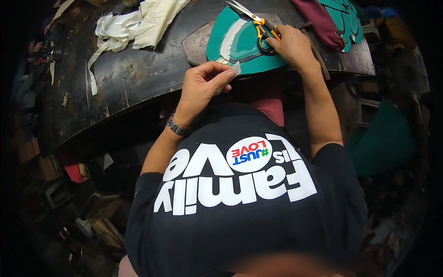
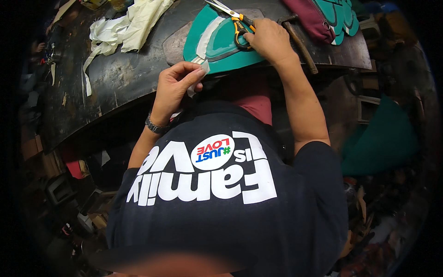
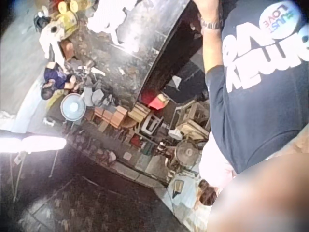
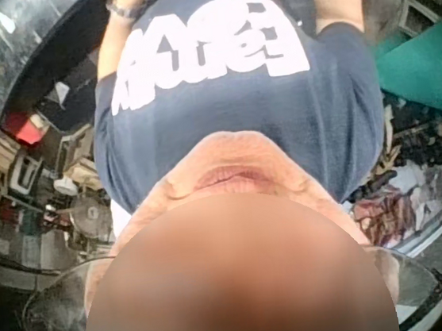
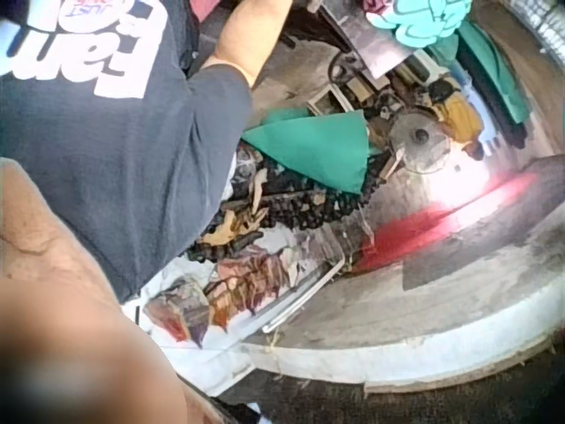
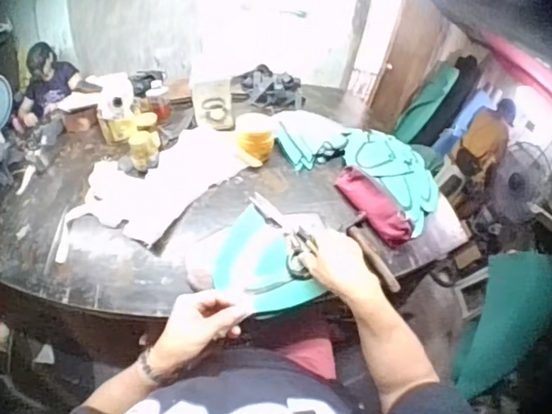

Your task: The person assembles a green sandal by attaching white straps to the sole. They use scissors to trim the straps and a hammer to secure them in place. The person repeats this process for multiple straps, ensuring each is properly aligned and fastened.

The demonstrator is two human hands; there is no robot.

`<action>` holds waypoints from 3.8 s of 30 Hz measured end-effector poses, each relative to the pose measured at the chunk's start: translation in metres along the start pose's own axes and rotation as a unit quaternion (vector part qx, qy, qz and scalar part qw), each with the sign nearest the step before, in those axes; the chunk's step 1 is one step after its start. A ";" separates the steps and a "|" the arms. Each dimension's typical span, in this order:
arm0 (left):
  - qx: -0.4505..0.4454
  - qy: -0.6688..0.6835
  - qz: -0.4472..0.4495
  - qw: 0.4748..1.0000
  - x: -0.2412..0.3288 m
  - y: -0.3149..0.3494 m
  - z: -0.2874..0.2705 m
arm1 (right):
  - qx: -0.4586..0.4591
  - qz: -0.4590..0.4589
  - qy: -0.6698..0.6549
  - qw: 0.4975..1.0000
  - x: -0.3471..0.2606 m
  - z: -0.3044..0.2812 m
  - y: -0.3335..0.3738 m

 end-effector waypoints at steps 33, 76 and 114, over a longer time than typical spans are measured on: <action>0.089 0.055 0.087 0.991 -0.001 0.011 -0.037 | -0.215 -0.048 -0.388 0.895 -0.051 0.009 0.109; -0.055 -0.192 0.098 0.975 0.039 -0.087 0.051 | 0.103 -0.043 -0.417 0.902 0.026 0.011 0.023; -0.053 -0.150 0.092 0.983 0.004 -0.116 0.061 | 0.204 -0.091 -0.354 0.908 0.016 0.029 0.056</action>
Point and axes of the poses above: each hand's wrist, its own y-axis away from the middle knuckle, its own z-axis out of the palm, x = y × z, the point moved 4 cm from there along -y, towards the middle knuckle, and after that the axes turned 3 degrees about -x, right-handed, at the moved point
